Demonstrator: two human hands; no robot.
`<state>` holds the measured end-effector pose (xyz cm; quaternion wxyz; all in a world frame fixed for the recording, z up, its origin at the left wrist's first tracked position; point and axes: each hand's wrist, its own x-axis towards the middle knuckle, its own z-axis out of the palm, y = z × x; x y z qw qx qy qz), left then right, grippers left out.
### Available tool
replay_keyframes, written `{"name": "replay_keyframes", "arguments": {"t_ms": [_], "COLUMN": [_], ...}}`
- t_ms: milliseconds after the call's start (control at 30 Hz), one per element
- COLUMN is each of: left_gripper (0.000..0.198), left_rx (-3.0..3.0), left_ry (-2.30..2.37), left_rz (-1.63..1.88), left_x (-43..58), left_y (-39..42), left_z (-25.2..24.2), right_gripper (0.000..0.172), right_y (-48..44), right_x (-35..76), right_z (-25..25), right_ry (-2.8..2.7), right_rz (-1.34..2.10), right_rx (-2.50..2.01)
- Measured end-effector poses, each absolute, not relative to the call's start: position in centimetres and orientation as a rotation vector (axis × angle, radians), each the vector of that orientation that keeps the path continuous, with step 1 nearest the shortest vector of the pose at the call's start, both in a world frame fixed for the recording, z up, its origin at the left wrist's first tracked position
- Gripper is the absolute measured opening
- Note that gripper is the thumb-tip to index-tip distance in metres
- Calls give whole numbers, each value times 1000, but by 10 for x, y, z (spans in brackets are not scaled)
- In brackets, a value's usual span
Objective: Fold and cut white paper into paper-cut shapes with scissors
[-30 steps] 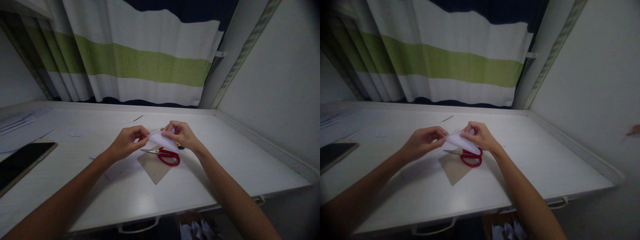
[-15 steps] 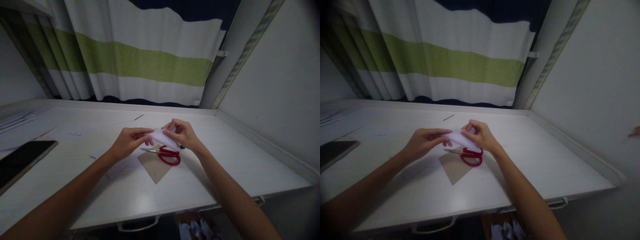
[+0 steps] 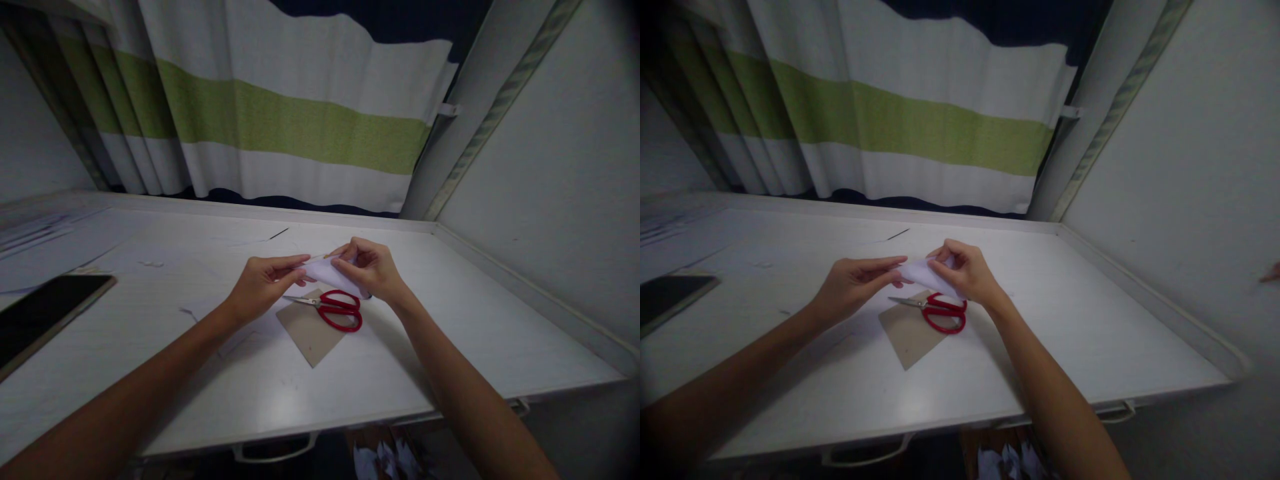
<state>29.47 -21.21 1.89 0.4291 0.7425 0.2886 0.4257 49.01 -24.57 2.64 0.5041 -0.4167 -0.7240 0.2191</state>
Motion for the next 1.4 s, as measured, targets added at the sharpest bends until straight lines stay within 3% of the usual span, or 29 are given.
{"name": "replay_keyframes", "arguments": {"t_ms": [633,1400], "left_gripper": [21,12], "left_rx": [1318,1273], "left_ry": [636,603], "left_rz": [1023,1093], "left_x": [303,303], "left_y": [-207,-210], "left_z": [8,11], "right_gripper": [20,21], "right_y": [-253,-249], "right_x": [485,484], "right_z": [30,29], "right_ry": [-1766,-1636], "right_rz": [243,386], "right_rx": [-1045,-983]}}
